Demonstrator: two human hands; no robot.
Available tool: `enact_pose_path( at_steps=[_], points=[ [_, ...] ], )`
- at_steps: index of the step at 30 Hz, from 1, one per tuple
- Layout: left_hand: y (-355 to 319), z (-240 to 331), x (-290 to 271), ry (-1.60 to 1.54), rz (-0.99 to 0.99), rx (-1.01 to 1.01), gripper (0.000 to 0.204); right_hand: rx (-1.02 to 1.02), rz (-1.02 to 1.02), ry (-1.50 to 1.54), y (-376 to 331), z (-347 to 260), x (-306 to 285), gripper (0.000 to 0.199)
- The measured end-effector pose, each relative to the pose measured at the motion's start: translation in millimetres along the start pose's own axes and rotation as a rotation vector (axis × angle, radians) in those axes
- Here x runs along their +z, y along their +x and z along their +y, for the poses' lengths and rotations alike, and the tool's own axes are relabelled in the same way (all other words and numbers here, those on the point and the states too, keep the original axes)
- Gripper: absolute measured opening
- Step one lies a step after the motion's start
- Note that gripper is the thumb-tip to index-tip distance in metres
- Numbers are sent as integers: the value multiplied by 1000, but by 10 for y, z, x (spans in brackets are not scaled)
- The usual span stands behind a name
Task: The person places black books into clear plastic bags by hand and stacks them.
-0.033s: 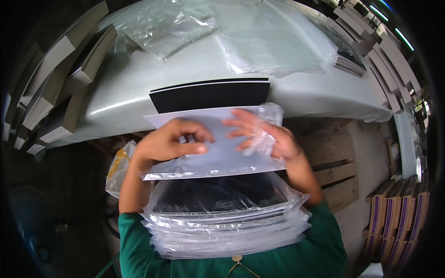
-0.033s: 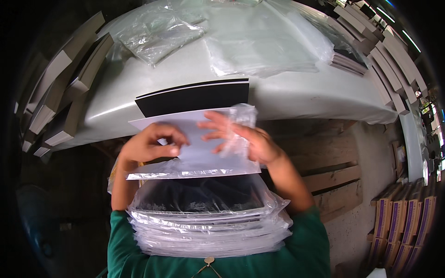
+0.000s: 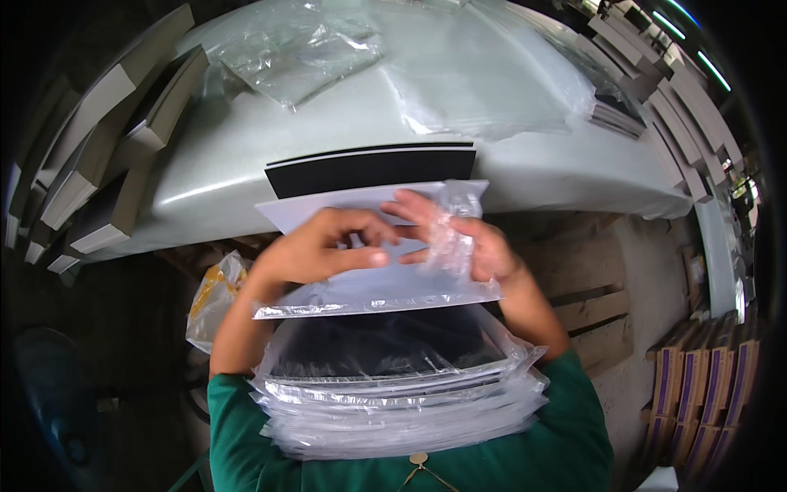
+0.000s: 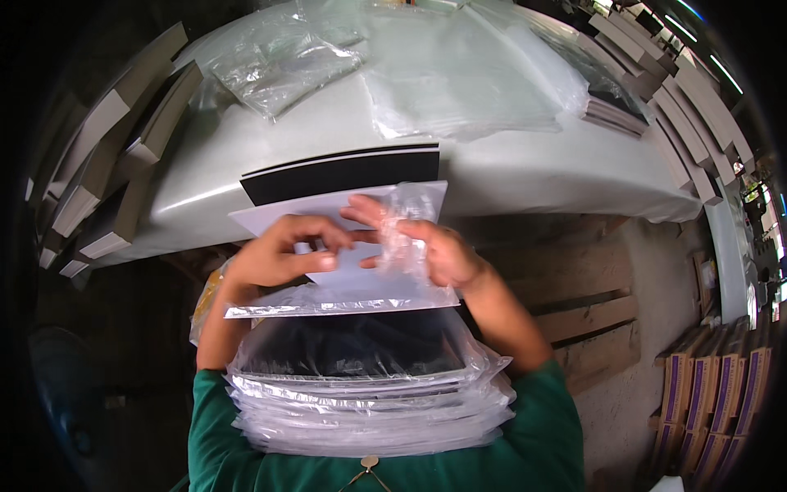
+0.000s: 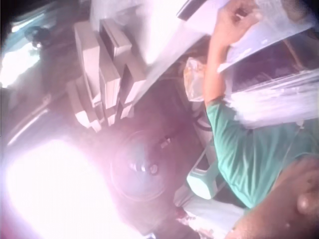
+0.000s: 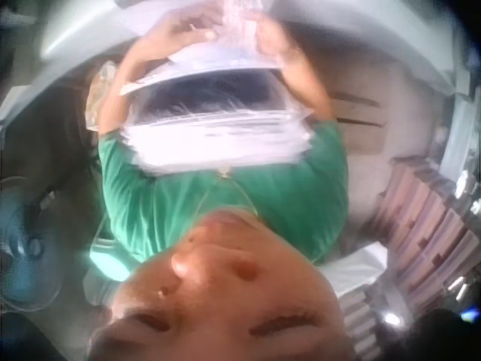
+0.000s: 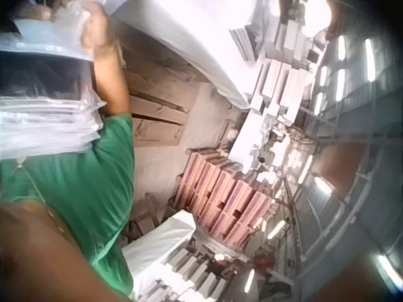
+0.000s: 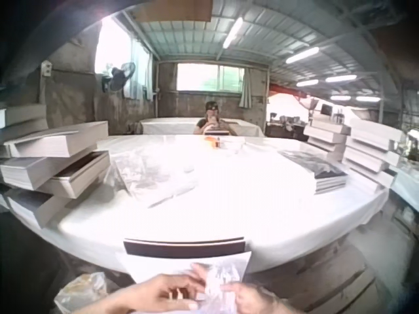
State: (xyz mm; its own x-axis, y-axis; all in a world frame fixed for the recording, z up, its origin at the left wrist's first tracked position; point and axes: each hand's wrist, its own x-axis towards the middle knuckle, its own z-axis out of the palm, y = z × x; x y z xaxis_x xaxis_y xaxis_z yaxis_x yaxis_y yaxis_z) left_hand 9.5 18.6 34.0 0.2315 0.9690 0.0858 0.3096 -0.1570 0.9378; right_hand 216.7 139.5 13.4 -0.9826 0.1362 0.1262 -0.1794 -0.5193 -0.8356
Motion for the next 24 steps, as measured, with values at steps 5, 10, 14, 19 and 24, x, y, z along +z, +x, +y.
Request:
enact_pose_path(
  at_steps=[5, 10, 14, 19, 24],
  points=[
    [223, -29, 474, 5, 337, 7, 24, -67, 0, -46, 262, 153, -78, 62],
    [119, -145, 532, -379, 548, -41, 17, -100, 478, -287, 181, 170, -53, 33],
    [95, -172, 541, -373, 637, 3, 19, -284, 466, -197, 196, 216, -5, 17],
    [71, -177, 532, -112, 639, 2, 28, -221, 440, -62, 192, 284, -33, 17],
    [56, -157, 423, -145, 709, -14, 33, -151, 420, 147, 99, 243, -79, 21]
  ],
)
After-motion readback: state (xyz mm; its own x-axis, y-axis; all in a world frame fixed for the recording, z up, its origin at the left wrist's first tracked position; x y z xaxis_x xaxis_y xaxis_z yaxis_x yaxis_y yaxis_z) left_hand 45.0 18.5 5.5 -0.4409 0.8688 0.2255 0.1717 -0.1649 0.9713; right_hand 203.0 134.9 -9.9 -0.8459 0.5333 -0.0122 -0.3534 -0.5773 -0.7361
